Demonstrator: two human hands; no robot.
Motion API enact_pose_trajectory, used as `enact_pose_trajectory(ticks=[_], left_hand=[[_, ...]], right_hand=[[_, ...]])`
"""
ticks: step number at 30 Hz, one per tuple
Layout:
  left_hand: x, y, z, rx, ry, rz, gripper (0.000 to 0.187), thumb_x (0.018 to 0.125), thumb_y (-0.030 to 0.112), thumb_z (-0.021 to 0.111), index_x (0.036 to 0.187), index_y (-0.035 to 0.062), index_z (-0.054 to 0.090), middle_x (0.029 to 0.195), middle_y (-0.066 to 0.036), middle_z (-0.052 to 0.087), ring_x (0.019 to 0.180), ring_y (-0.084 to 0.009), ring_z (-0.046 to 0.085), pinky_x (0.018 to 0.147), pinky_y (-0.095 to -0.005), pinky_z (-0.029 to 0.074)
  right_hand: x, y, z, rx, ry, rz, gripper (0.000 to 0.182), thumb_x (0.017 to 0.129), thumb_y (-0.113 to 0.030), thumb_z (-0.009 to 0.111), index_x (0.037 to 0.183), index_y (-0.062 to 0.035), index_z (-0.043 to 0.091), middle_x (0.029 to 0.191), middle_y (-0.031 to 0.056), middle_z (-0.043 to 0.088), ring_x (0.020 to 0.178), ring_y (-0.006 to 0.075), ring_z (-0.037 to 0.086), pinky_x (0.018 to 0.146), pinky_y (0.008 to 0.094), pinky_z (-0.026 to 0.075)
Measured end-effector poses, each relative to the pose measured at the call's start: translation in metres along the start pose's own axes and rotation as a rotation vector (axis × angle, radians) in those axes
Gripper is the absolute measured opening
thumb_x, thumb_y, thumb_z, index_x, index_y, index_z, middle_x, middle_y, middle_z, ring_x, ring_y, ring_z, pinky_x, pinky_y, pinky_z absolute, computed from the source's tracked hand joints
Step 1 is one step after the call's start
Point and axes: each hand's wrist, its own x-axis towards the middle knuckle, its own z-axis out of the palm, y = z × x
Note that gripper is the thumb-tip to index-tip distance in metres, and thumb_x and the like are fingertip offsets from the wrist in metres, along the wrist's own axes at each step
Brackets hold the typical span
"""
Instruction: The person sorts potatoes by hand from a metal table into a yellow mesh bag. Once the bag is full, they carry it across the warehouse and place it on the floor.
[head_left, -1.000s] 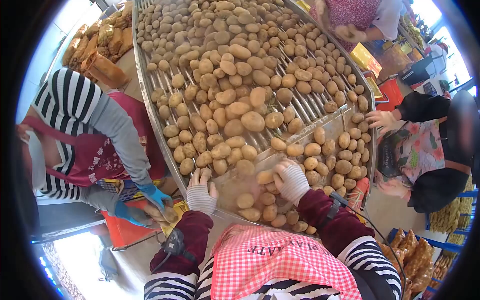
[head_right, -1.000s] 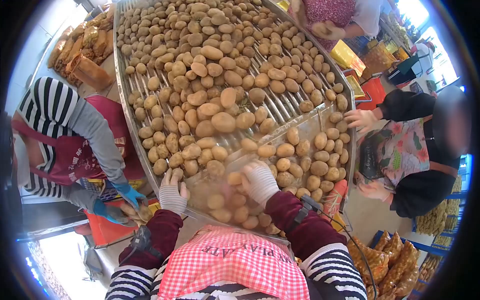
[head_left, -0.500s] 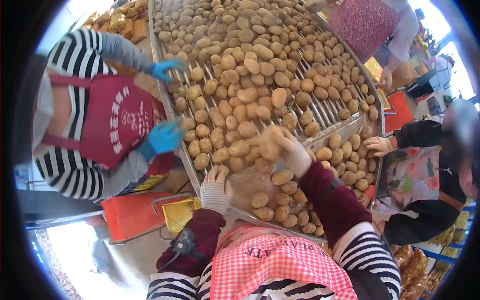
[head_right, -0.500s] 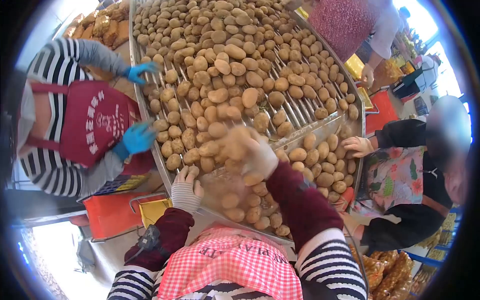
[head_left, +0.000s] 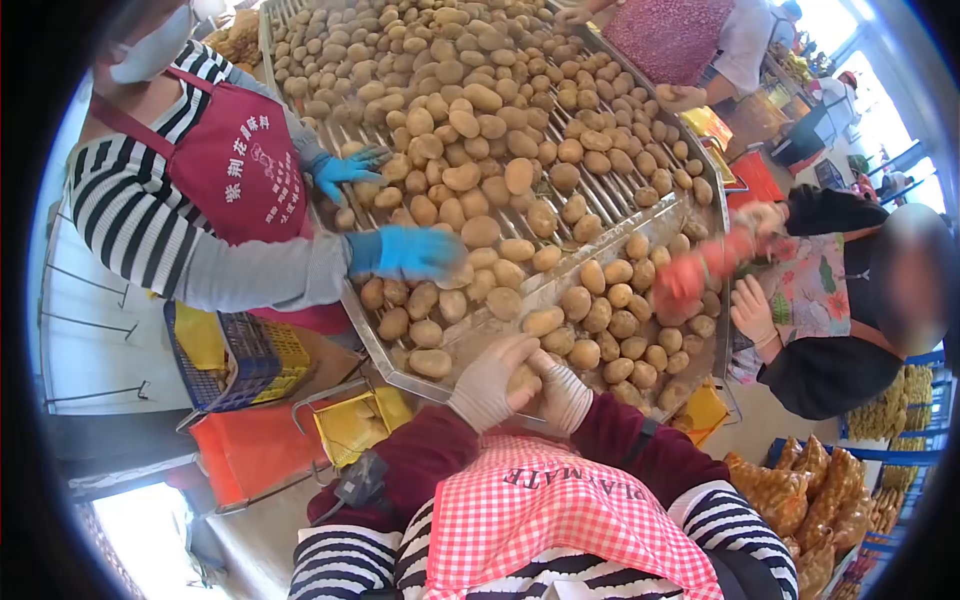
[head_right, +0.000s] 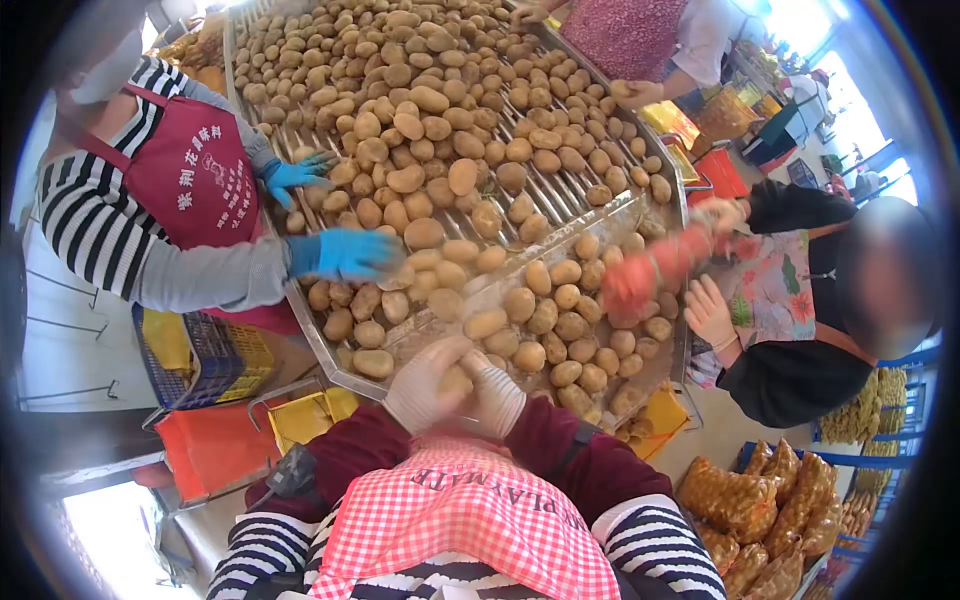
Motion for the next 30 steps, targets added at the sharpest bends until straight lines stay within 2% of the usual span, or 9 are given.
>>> enact_pose_trajectory(ticks=[6,8,12,15,19,22,25,27,30], left_hand=[[-0.003,0.001,-0.006,-0.324,-0.059,-0.193,0.057,0.089,0.025,0.073,0.140,0.0017,0.062,0.133,-0.024,0.066,0.124,-0.0388,0.064,0.108,-0.0399,0.052],[-0.011,0.036,-0.022,0.212,0.067,0.349,0.046,0.091,0.029,0.071,0.129,0.0020,0.067,0.118,-0.025,0.072,0.115,-0.0401,0.068,0.102,-0.0416,0.053],[-0.027,-0.001,-0.018,0.046,0.048,-0.235,0.043,0.100,0.038,0.061,0.121,0.0007,0.067,0.109,-0.027,0.073,0.104,-0.0450,0.070,0.094,-0.0464,0.054],[-0.035,-0.051,-0.015,0.145,0.111,-0.100,0.034,0.105,0.030,0.054,0.116,0.0006,0.067,0.098,-0.022,0.074,0.098,-0.0394,0.073,0.087,-0.0481,0.056],[-0.042,-0.014,-0.045,-0.751,0.244,-0.596,0.038,0.108,0.033,0.049,0.126,0.0026,0.064,0.112,-0.015,0.072,0.104,-0.0302,0.071,0.091,-0.0423,0.058],[-0.065,-0.012,-0.018,-1.036,0.228,-0.460,0.051,0.103,0.033,0.062,0.144,0.0056,0.050,0.129,-0.012,0.062,0.119,-0.0269,0.063,0.099,-0.0390,0.057],[-0.097,-0.017,-0.012,-0.867,0.208,-0.312,0.059,0.104,0.039,0.062,0.153,0.0105,0.043,0.136,-0.009,0.057,0.127,-0.0242,0.058,0.104,-0.0402,0.055],[-0.127,-0.018,-0.032,-1.163,0.306,-0.521,0.064,0.097,0.044,0.071,0.148,0.0127,0.048,0.129,-0.007,0.061,0.120,-0.0245,0.063,0.102,-0.0418,0.057],[-0.202,-0.078,-0.063,-1.464,0.598,-0.663,0.055,0.098,0.039,0.072,0.142,0.0124,0.053,0.127,-0.006,0.067,0.113,-0.0242,0.068,0.090,-0.0458,0.061]], right_hand=[[-0.020,-0.006,0.014,0.283,-0.331,0.068,0.061,0.109,-0.047,0.055,0.154,-0.0073,0.041,0.147,0.0105,0.055,0.137,0.0240,0.053,0.118,0.0422,0.044],[-0.028,-0.002,0.026,-0.073,0.001,-0.038,0.069,0.107,-0.052,0.057,0.156,-0.0064,0.040,0.143,0.0132,0.059,0.135,0.0256,0.056,0.117,0.0394,0.044],[-0.027,0.018,0.053,-0.575,0.265,-0.099,0.071,0.104,-0.056,0.061,0.153,-0.0053,0.050,0.143,0.0141,0.061,0.134,0.0238,0.058,0.115,0.0337,0.046],[-0.031,0.025,0.056,-0.788,0.203,-0.216,0.078,0.101,-0.060,0.065,0.153,-0.0043,0.051,0.145,0.0120,0.061,0.132,0.0240,0.059,0.115,0.0346,0.046],[-0.044,0.000,0.093,0.048,-0.199,-0.033,0.083,0.097,-0.064,0.069,0.153,-0.0044,0.051,0.147,0.0130,0.060,0.130,0.0233,0.060,0.114,0.0351,0.049],[-0.027,0.016,0.072,0.032,-0.046,0.017,0.079,0.098,-0.062,0.067,0.151,-0.0050,0.053,0.145,0.0133,0.062,0.129,0.0217,0.062,0.110,0.0365,0.052],[-0.027,0.017,0.087,-0.580,0.145,0.229,0.062,0.103,-0.053,0.063,0.144,-0.0068,0.059,0.134,0.0150,0.067,0.120,0.0221,0.066,0.098,0.0392,0.055],[-0.032,-0.005,0.101,-1.320,0.135,0.477,0.046,0.108,-0.044,0.057,0.136,-0.0085,0.064,0.125,0.0169,0.070,0.112,0.0251,0.069,0.091,0.0416,0.056],[-0.047,0.018,0.027,-1.542,0.046,0.004,0.031,0.109,-0.030,0.051,0.124,-0.0085,0.067,0.112,0.0185,0.069,0.102,0.0317,0.069,0.085,0.0428,0.054]])
